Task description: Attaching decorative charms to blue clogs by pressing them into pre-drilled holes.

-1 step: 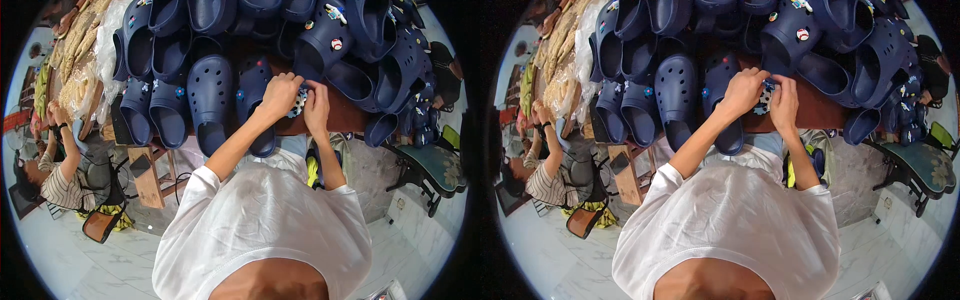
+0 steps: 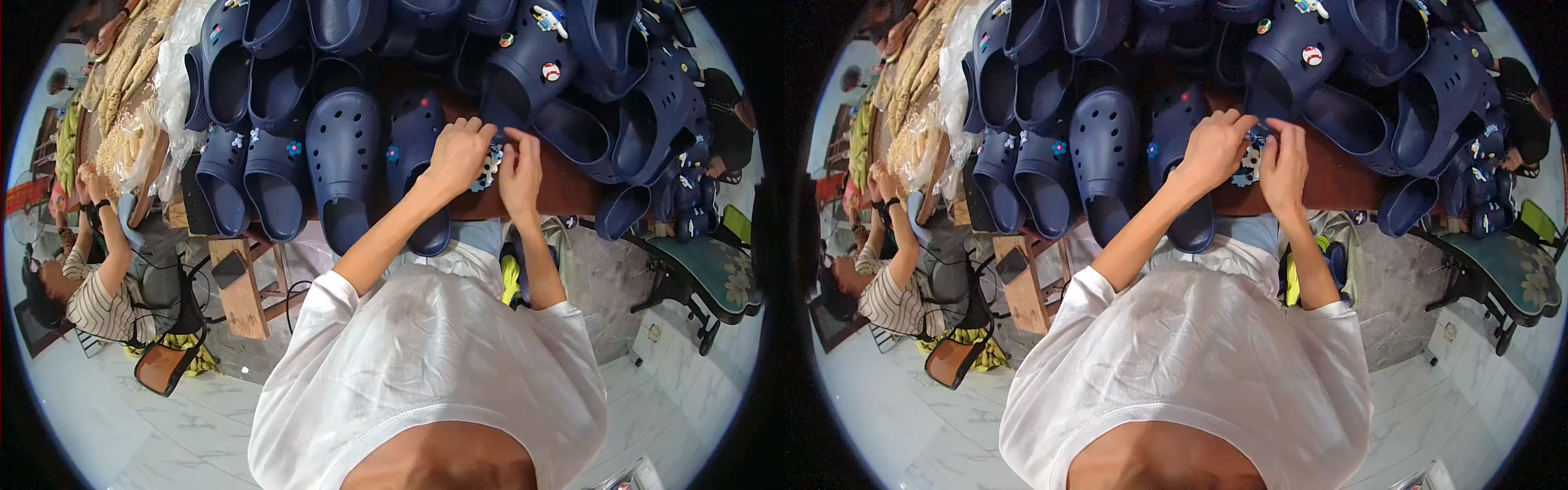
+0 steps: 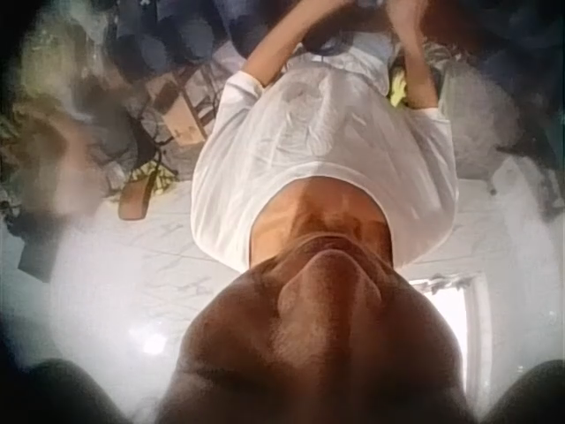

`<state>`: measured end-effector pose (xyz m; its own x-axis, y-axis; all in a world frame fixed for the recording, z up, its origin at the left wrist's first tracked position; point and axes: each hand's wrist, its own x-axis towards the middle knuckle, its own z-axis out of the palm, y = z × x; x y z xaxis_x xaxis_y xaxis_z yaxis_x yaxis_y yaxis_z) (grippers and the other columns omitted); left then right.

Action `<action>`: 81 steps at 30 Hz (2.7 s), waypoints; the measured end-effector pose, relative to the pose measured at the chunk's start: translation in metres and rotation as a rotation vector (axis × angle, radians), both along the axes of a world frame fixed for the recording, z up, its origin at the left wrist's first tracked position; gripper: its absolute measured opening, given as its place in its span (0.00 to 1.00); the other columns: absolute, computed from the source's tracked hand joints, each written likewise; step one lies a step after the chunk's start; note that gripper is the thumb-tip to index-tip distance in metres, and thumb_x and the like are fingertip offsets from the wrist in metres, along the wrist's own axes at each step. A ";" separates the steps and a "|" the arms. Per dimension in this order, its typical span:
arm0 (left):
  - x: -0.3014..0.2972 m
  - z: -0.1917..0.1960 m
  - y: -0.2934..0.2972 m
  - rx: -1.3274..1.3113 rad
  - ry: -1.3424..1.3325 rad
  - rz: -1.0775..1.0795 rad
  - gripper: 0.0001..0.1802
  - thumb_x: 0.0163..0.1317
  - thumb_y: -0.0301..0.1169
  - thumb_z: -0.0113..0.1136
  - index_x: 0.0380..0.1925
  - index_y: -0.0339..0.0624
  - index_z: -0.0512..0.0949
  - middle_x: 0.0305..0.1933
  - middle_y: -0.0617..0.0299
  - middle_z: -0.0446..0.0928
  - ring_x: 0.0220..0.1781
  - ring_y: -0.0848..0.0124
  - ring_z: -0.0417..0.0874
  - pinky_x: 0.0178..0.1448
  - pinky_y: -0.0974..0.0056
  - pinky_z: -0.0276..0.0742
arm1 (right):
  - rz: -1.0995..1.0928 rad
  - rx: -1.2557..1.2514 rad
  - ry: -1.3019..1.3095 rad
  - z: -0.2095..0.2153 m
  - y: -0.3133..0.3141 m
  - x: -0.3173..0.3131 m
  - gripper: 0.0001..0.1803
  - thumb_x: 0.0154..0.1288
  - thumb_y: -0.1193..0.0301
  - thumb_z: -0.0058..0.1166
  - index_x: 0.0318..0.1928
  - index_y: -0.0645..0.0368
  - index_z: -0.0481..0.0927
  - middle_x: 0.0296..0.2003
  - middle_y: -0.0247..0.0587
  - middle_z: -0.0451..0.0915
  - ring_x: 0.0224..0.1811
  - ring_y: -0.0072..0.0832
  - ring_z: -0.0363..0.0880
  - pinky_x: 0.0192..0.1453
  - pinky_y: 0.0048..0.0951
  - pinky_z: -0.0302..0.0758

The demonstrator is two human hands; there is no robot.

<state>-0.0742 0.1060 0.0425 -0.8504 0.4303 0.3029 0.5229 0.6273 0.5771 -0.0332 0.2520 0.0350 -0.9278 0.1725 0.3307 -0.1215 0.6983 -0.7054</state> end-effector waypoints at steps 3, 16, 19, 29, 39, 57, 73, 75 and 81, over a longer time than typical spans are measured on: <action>0.019 0.002 -0.004 -0.108 0.069 -0.018 0.13 0.54 0.25 0.66 0.41 0.40 0.82 0.41 0.56 0.78 0.43 0.55 0.79 0.46 0.53 0.76 | 0.139 -0.109 -0.052 0.019 0.001 -0.018 0.11 0.70 0.74 0.51 0.50 0.61 0.80 0.44 0.50 0.79 0.47 0.48 0.80 0.51 0.40 0.77; 0.060 -0.067 -0.008 -0.135 0.342 -0.092 0.12 0.58 0.34 0.60 0.42 0.45 0.78 0.42 0.54 0.73 0.45 0.53 0.71 0.51 0.49 0.66 | 0.689 0.636 -0.318 0.024 -0.138 -0.064 0.36 0.40 0.53 0.79 0.44 0.65 0.83 0.45 0.51 0.82 0.49 0.47 0.82 0.49 0.45 0.80; 0.056 -0.065 -0.010 -0.118 0.338 -0.135 0.13 0.55 0.35 0.60 0.40 0.46 0.78 0.40 0.56 0.72 0.45 0.55 0.71 0.51 0.50 0.67 | 0.638 0.690 -0.388 0.023 -0.148 -0.069 0.36 0.38 0.55 0.81 0.45 0.67 0.83 0.44 0.51 0.83 0.48 0.43 0.83 0.49 0.42 0.82; 0.045 -0.060 0.003 -0.176 0.393 -0.140 0.11 0.54 0.38 0.63 0.37 0.49 0.79 0.34 0.62 0.73 0.39 0.60 0.74 0.46 0.52 0.69 | 0.764 0.719 -0.078 0.004 -0.140 -0.065 0.14 0.44 0.75 0.67 0.33 0.71 0.85 0.33 0.58 0.84 0.39 0.46 0.86 0.42 0.41 0.84; 0.050 -0.066 0.000 -0.125 0.399 -0.075 0.23 0.51 0.35 0.70 0.48 0.40 0.82 0.48 0.51 0.84 0.50 0.51 0.83 0.55 0.46 0.75 | 0.709 0.356 -0.181 0.003 -0.111 -0.087 0.08 0.56 0.74 0.60 0.32 0.68 0.77 0.31 0.56 0.82 0.36 0.52 0.84 0.36 0.45 0.81; 0.077 -0.017 -0.002 0.049 0.264 -0.180 0.13 0.48 0.23 0.65 0.37 0.44 0.83 0.40 0.60 0.79 0.45 0.60 0.78 0.55 0.55 0.67 | 0.186 0.197 0.151 -0.009 -0.019 -0.035 0.13 0.70 0.61 0.56 0.35 0.57 0.78 0.34 0.43 0.78 0.40 0.44 0.81 0.41 0.46 0.79; 0.080 -0.041 0.000 -0.002 0.277 -0.214 0.19 0.49 0.24 0.65 0.44 0.52 0.84 0.51 0.64 0.80 0.61 0.60 0.77 0.61 0.52 0.63 | -0.730 0.022 0.313 -0.019 0.183 0.093 0.07 0.70 0.75 0.52 0.47 0.63 0.75 0.41 0.48 0.74 0.37 0.38 0.76 0.45 0.36 0.75; 0.081 -0.041 0.001 -0.008 0.268 -0.195 0.19 0.49 0.24 0.65 0.43 0.52 0.84 0.51 0.64 0.80 0.61 0.60 0.77 0.61 0.52 0.63 | -0.867 0.179 0.251 -0.028 0.225 0.096 0.18 0.66 0.73 0.57 0.54 0.64 0.71 0.47 0.54 0.72 0.50 0.46 0.73 0.54 0.43 0.72; 0.084 -0.038 0.003 0.003 0.282 -0.173 0.17 0.49 0.23 0.64 0.40 0.51 0.85 0.49 0.64 0.82 0.59 0.59 0.78 0.60 0.54 0.64 | -1.093 0.354 -0.051 -0.060 0.293 0.088 0.30 0.63 0.65 0.62 0.62 0.63 0.67 0.51 0.59 0.72 0.56 0.57 0.72 0.60 0.50 0.72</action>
